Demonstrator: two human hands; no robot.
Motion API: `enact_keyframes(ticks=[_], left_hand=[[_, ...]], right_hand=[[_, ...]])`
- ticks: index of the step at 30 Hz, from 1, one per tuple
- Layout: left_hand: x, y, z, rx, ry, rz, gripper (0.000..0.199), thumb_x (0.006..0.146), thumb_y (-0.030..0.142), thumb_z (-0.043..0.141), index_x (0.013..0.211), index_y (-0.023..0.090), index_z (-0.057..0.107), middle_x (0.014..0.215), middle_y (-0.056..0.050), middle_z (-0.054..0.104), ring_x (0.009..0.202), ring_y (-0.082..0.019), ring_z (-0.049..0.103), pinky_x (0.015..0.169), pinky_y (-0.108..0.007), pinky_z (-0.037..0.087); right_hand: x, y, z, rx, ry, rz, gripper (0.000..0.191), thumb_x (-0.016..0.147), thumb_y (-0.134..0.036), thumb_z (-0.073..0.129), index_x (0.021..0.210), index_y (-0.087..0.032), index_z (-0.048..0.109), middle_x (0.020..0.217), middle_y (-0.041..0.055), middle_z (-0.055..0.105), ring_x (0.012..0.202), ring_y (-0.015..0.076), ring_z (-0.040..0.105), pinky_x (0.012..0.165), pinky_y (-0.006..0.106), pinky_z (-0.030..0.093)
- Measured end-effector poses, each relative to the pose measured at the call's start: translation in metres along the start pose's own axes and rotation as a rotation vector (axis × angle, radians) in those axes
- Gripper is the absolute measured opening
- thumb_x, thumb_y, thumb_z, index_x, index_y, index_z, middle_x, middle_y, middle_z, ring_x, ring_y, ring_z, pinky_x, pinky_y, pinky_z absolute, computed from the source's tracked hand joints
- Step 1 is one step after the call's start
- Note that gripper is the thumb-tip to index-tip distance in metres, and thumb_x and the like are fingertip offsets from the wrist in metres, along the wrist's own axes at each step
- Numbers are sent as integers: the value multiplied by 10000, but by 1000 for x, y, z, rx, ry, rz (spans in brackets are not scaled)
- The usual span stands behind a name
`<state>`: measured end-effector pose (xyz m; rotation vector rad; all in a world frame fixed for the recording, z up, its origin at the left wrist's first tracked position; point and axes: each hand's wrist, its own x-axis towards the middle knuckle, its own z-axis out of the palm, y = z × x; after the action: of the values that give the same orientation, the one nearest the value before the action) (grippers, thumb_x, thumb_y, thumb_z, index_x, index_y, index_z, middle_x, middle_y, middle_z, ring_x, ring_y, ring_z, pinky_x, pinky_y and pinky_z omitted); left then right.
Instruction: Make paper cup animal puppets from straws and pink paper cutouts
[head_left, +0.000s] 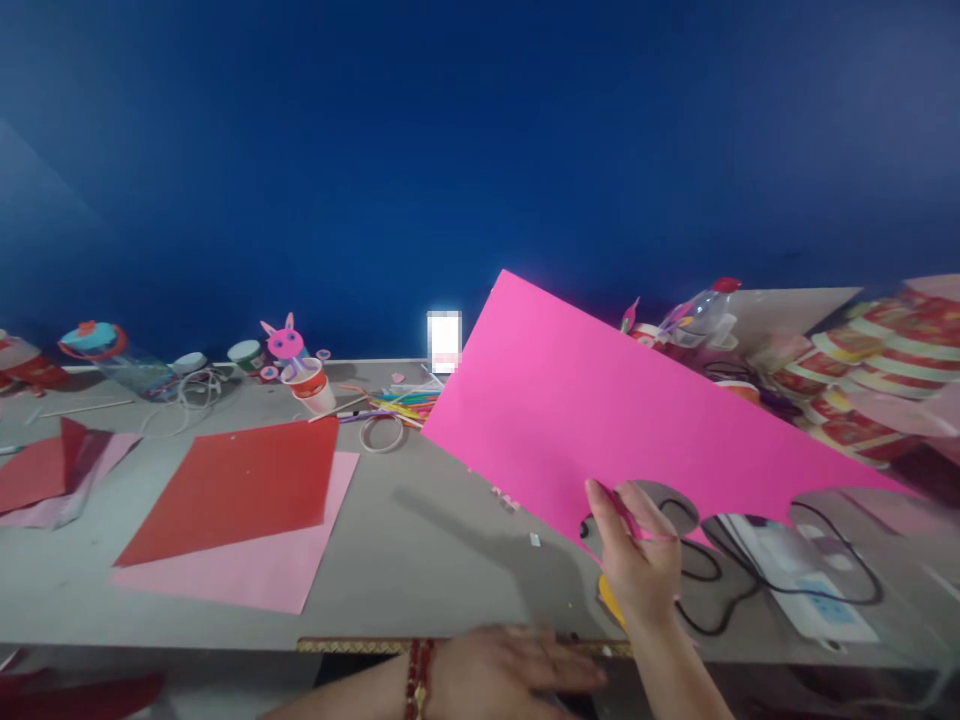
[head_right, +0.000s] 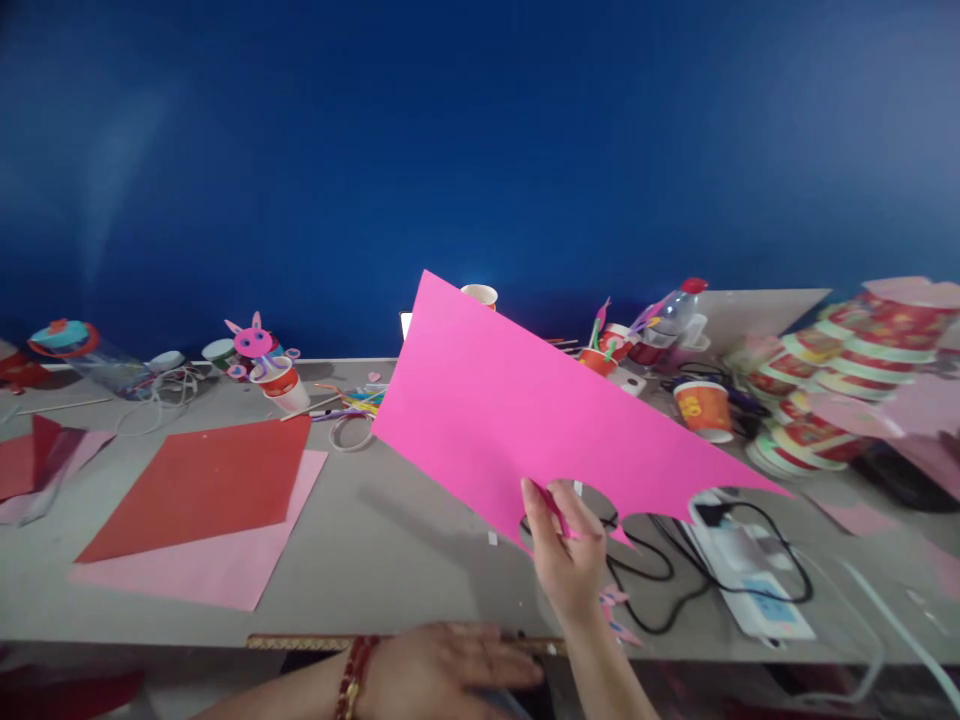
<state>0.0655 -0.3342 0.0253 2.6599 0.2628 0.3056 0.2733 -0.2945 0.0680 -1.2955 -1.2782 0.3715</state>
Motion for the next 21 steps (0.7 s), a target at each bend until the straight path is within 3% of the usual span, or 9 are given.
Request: enact_keyframes(ticks=[4,5,8,9,12,14,16,19,21], left_hand=[[17,-4,-4,45,155,-535,670,965,478,468,1516,142,288,1557,-154,369,1472,-295,267,1201,-525,241],[22,-6,-5,11,103,-485,687,957,520,461,1513,151,299,1539,-145,406,1465,-296,288,1198,-523,255],[30,-5,-5,-214,-183,68,491,1015,499,300,1435,293,449,1399,15,591,1387,-160,439,1161,-309,358],[29,-4,-5,-256,-216,147,471,1033,459,244,1421,312,468,1379,40,606,1358,-123,472,1124,-249,390],[5,-5,-5,-86,-14,-216,604,1013,528,282,1528,215,294,1542,-58,418,1400,-208,422,1155,-357,362],[-28,-13,-9,103,-9,-271,824,943,670,336,1562,153,167,1583,-123,323,1436,-262,354,1190,-433,281],[-67,-28,-18,304,2,-302,842,916,713,330,1562,195,178,1575,-92,351,1444,-254,336,1207,-437,227],[-114,-48,-35,659,260,-682,818,951,637,363,1548,97,219,1525,-196,406,1435,-324,339,1195,-498,199],[-126,-53,-42,750,324,-851,787,964,575,393,1545,72,221,1572,-224,296,1466,-361,254,1189,-541,176]], right_hand=[[0,0,0,-9,-20,-5,408,910,-435,632,604,-207,486,550,-60,414,519,116,373,525,246,365],[-1,1,0,-15,-34,-2,405,915,-437,623,609,-207,490,554,-58,416,525,119,379,529,247,370],[-3,1,1,-38,-51,-10,397,930,-424,601,615,-212,484,558,-53,406,530,124,378,532,253,369],[-3,1,0,-49,-46,-25,387,933,-405,600,618,-213,484,558,-53,404,527,124,373,533,254,365],[-3,0,-3,-72,-36,-81,352,933,-334,609,626,-212,487,562,-55,406,520,119,357,539,256,354],[-3,0,-6,-59,-56,-83,358,931,-307,610,617,-213,468,563,-60,392,513,114,346,535,254,346],[-3,1,-8,-41,-53,-59,369,926,-301,616,609,-214,448,564,-65,372,511,112,338,527,251,336],[-5,3,-7,-29,3,-20,368,913,-315,634,612,-215,446,562,-70,353,512,112,333,514,248,323],[-6,3,-3,-19,40,-2,377,911,-333,636,610,-216,441,563,-70,351,513,112,339,510,245,322]])
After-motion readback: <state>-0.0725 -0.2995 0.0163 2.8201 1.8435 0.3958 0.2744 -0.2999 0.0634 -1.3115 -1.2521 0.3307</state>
